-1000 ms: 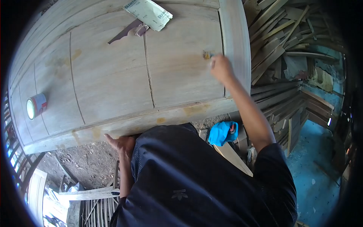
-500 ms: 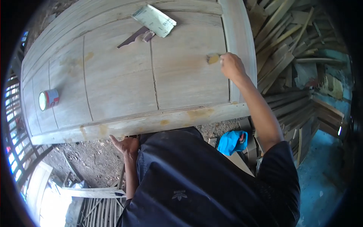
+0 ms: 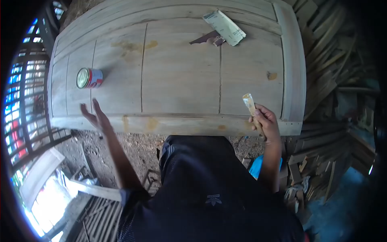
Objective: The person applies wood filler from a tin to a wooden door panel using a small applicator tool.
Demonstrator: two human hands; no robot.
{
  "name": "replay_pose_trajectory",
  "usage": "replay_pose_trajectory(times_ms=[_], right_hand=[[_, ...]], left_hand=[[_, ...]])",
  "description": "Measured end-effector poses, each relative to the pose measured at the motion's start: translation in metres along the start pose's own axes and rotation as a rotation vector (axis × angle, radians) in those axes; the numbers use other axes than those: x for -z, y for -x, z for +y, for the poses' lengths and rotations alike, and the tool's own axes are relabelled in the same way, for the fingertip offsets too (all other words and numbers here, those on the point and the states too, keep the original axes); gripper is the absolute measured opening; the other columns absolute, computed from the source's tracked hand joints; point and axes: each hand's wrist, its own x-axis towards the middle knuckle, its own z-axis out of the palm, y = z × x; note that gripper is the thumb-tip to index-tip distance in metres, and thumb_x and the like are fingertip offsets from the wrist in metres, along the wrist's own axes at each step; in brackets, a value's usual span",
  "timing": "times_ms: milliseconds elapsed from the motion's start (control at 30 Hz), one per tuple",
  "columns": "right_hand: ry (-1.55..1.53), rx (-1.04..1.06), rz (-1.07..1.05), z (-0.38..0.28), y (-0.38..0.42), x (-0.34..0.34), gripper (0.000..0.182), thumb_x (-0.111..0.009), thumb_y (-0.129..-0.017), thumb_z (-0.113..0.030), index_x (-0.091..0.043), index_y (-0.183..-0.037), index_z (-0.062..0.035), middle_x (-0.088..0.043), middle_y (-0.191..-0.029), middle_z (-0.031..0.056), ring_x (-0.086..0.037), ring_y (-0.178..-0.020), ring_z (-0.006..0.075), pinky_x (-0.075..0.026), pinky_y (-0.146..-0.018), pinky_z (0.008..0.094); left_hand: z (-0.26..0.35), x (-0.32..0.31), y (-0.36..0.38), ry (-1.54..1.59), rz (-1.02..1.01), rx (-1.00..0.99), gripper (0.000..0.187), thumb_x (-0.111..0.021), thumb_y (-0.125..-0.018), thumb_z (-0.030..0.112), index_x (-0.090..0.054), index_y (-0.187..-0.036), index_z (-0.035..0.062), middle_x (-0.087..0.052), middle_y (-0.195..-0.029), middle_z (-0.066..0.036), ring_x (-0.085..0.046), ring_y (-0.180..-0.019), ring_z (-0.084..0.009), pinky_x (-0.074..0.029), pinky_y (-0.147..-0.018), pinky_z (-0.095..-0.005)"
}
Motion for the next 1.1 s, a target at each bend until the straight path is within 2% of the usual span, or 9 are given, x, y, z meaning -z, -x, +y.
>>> replay_pose_trajectory(times_ms=[67,167,300,367,467,633,767,1000,1100], right_hand=[[-0.167,0.001,0.026,0.003,0.012,-0.025,0.035,-0.061,-0.104,-0.016,-0.063,-0.132,0.0033,-0.068,-0.088,0.0088,-0.064,-0.072,0.0109,-0.054,-0.057,0.0253],[-0.087,0.005,0.103,0.011,0.032,-0.051,0.037,-0.06,-0.104,-0.02,-0.062,-0.133,0.0029,-0.069,-0.084,0.0084,-0.061,-0.062,0.0106,-0.051,-0.056,0.0242],[-0.051,0.06,0.211,0.041,0.06,-0.058,0.038,-0.06,-0.104,-0.02,-0.062,-0.134,0.0025,-0.069,-0.082,0.0089,-0.06,-0.059,0.0112,-0.049,-0.055,0.0249],[-0.074,0.06,0.284,0.047,0.076,-0.062,0.035,-0.061,-0.104,-0.018,-0.064,-0.132,0.0029,-0.068,-0.079,0.0068,-0.06,-0.061,0.0101,-0.052,-0.057,0.0254],[-0.146,0.051,0.433,0.071,0.09,-0.063,0.035,-0.061,-0.104,-0.018,-0.065,-0.132,0.0011,-0.068,-0.08,0.0066,-0.06,-0.061,0.0102,-0.052,-0.056,0.0255],[-0.2,0.081,0.505,0.092,0.102,-0.064,0.035,-0.061,-0.103,-0.019,-0.065,-0.132,-0.0001,-0.068,-0.083,0.0059,-0.064,-0.067,0.0111,-0.053,-0.058,0.0268],[-0.235,0.111,0.512,0.086,0.099,-0.062,0.032,-0.06,-0.104,-0.017,-0.067,-0.13,0.0009,-0.067,-0.08,0.0052,-0.062,-0.064,0.0094,-0.052,-0.057,0.0263],[-0.195,0.085,0.325,0.047,0.091,-0.058,0.033,-0.06,-0.105,-0.019,-0.065,-0.131,0.0013,-0.067,-0.085,0.004,-0.062,-0.07,0.0077,-0.053,-0.059,0.0246],[-0.255,0.077,0.29,0.054,0.079,-0.058,0.034,-0.06,-0.105,-0.019,-0.064,-0.132,0.0008,-0.067,-0.085,0.0035,-0.062,-0.069,0.0075,-0.053,-0.061,0.0236]], left_hand=[[-0.014,-0.009,-0.081,-0.464,-0.036,-0.231,0.11,-0.079,-0.084,0.059,-0.024,-0.16,0.0004,-0.031,-0.16,-0.028,-0.026,-0.151,-0.043,-0.022,-0.124,-0.0519],[-0.021,-0.038,-0.158,-0.909,-0.12,-0.237,0.133,-0.072,-0.069,0.084,-0.02,-0.163,0.0064,-0.021,-0.166,-0.028,-0.018,-0.152,-0.0519,-0.02,-0.123,-0.0598],[-0.095,-0.065,-0.233,-0.788,-0.466,-0.139,0.14,-0.072,-0.064,0.087,-0.015,-0.165,0.0071,-0.019,-0.167,-0.028,-0.019,-0.153,-0.0513,-0.025,-0.123,-0.0578],[-0.051,-0.072,-0.219,-0.999,-0.532,-0.108,0.142,-0.074,-0.063,0.085,-0.014,-0.165,0.006,-0.02,-0.165,-0.032,-0.021,-0.153,-0.049,-0.025,-0.123,-0.0554],[-0.056,-0.074,-0.215,-1.141,-0.216,-0.118,0.142,-0.078,-0.062,0.083,-0.015,-0.165,0.0076,-0.024,-0.163,-0.035,-0.027,-0.152,-0.0472,-0.027,-0.123,-0.0543],[-0.146,-0.052,-0.294,-0.876,-0.6,0.036,0.134,-0.085,-0.061,0.07,-0.021,-0.165,0.014,-0.031,-0.158,-0.037,-0.038,-0.146,-0.0484,-0.037,-0.118,-0.0515],[-0.129,-0.051,-0.269,-0.817,-0.525,-0.186,0.102,-0.085,-0.065,0.055,-0.046,-0.149,0.0132,-0.065,-0.129,-0.024,-0.065,-0.117,-0.0383,-0.052,-0.096,-0.0482],[0.014,-0.073,-0.104,-0.819,-0.643,-0.456,0.098,-0.089,-0.062,0.03,-0.046,-0.149,0.0153,-0.059,-0.128,-0.023,-0.06,-0.116,-0.0433,-0.049,-0.1,-0.052],[0.025,-0.095,-0.048,-0.46,-0.846,-0.58,0.093,-0.088,-0.064,0.027,-0.049,-0.148,0.0138,-0.059,-0.128,-0.022,-0.059,-0.118,-0.0429,-0.049,-0.101,-0.0522]])
